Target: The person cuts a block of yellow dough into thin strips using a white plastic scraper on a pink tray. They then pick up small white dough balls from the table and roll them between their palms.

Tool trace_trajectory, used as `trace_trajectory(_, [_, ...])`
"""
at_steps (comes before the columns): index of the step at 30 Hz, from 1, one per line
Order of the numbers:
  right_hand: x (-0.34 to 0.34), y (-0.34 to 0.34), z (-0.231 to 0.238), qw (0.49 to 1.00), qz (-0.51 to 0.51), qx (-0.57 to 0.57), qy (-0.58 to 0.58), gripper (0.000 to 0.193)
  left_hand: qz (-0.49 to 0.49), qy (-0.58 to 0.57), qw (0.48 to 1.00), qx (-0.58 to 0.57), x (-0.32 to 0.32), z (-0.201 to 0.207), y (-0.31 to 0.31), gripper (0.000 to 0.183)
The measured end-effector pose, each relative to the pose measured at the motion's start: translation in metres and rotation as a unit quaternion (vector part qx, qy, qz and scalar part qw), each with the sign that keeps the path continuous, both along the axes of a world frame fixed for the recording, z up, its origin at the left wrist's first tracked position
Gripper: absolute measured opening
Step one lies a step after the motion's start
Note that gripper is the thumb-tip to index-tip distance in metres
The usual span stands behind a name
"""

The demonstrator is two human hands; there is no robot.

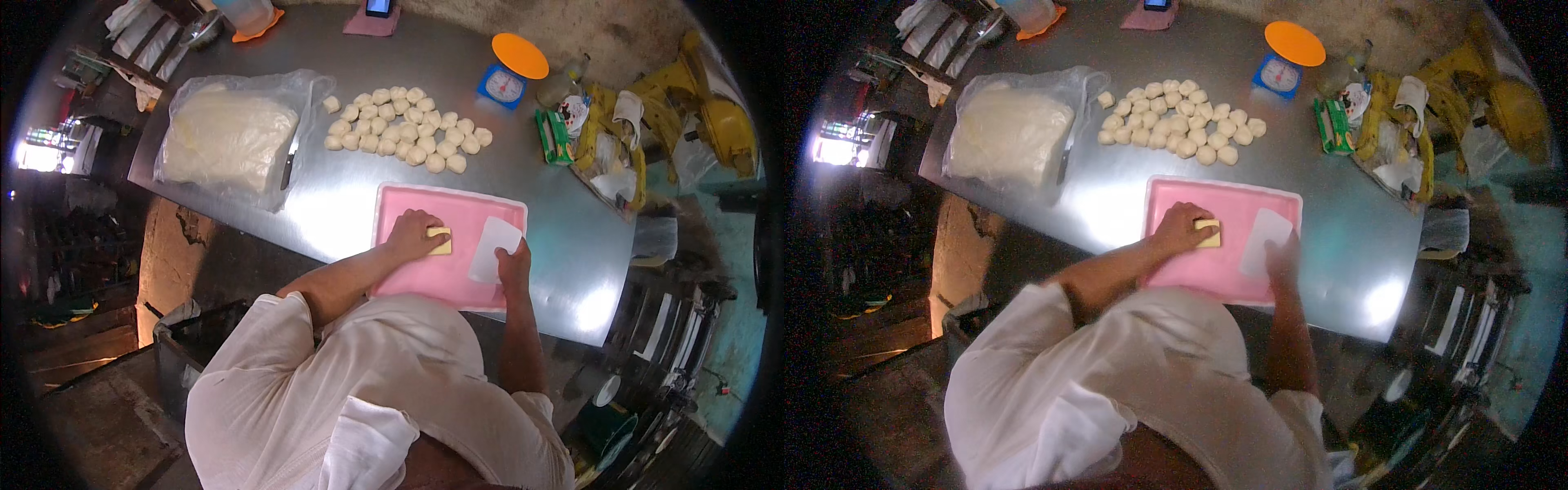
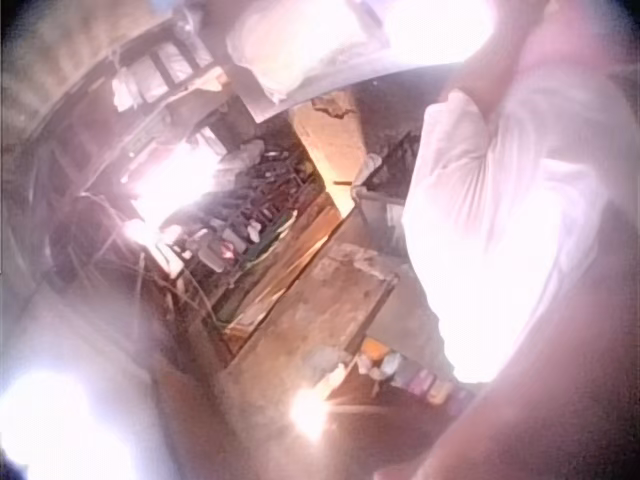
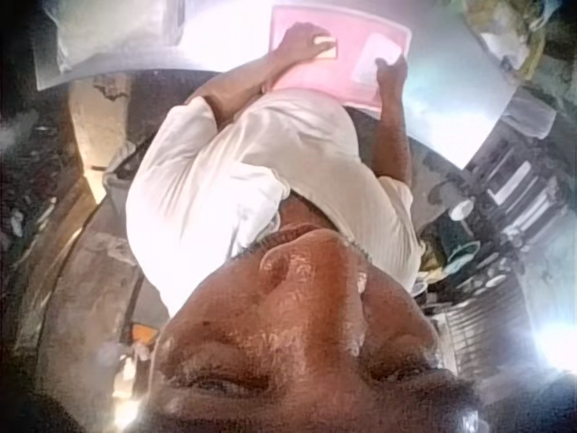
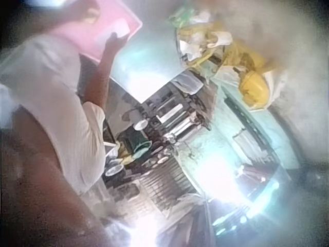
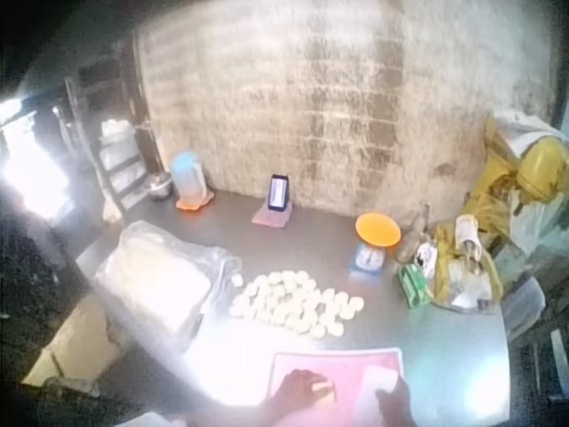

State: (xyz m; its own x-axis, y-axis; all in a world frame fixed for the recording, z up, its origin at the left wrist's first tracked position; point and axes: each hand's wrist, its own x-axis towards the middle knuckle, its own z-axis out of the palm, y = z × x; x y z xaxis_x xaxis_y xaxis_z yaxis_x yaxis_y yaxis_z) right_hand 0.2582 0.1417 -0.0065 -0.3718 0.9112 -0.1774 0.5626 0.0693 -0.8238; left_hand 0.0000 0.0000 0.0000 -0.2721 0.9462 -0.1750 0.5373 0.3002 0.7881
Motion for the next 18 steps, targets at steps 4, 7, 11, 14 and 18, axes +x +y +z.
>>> trace_trajectory(4, [-0.009,-0.006,0.043,0.998,0.011,0.009,-0.06,0.051,0.023,0.005,0.999,0.048,0.0,-0.014,0.002,0.036])
trace_trajectory(7, [-0.023,-0.027,0.073,0.993,0.056,0.043,-0.091,0.053,0.03,0.0,0.997,0.064,0.003,-0.009,-0.009,0.036])
trace_trajectory(11, [-0.06,-0.053,0.097,0.99,0.082,0.002,-0.116,0.057,0.032,-0.006,0.998,0.057,0.002,-0.005,-0.008,0.036])
trace_trajectory(14, [-0.081,-0.062,0.111,0.983,0.113,0.005,-0.143,0.047,0.028,-0.015,0.999,0.039,0.003,-0.001,-0.004,0.035])
trace_trajectory(18, [-0.088,-0.064,0.104,0.979,0.123,0.018,-0.163,0.041,0.033,0.017,0.998,0.059,0.006,0.006,-0.003,0.034])
